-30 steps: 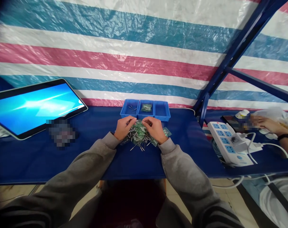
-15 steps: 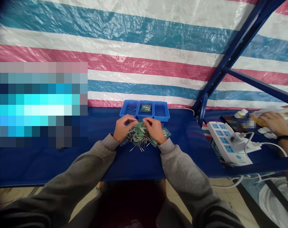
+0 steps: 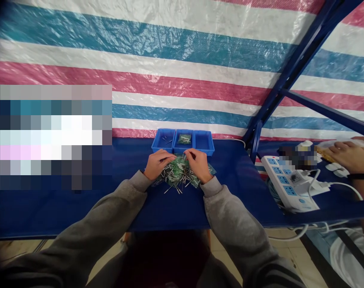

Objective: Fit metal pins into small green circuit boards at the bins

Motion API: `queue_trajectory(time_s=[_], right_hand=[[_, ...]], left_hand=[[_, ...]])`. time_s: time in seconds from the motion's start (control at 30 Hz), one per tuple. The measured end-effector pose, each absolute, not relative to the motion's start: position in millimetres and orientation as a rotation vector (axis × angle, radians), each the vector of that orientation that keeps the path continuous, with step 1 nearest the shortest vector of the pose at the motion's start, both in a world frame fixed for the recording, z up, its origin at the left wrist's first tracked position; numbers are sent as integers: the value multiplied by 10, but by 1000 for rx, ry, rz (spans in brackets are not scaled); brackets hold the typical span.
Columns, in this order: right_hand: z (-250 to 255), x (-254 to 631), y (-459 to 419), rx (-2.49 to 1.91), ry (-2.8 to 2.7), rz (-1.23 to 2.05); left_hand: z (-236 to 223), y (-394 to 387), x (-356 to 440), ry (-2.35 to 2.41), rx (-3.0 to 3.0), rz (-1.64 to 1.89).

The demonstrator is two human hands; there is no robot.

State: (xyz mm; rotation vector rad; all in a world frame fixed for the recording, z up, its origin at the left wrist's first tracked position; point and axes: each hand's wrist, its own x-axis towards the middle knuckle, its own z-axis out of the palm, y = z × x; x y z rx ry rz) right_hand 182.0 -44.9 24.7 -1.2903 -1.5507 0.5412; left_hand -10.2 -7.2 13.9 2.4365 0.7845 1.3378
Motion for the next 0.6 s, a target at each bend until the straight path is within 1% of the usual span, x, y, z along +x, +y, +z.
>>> queue_trajectory(time_s=[0.13,0.3,0.43,0.6], right_hand=[[257,1822,-453,-1285,-1553,521],[245,1831,-448,-1276,-1560,536],[242,1828,-454,-1252,-1574,555],[249,1781,-489,-1124,-1720,620]], left_hand=[[129,-11,-124,916,2493,1306],[93,45,-143,946,2491,1281],[124,-16,-122,914,2244,1273],[173,-120,-72,845,1953,1210]])
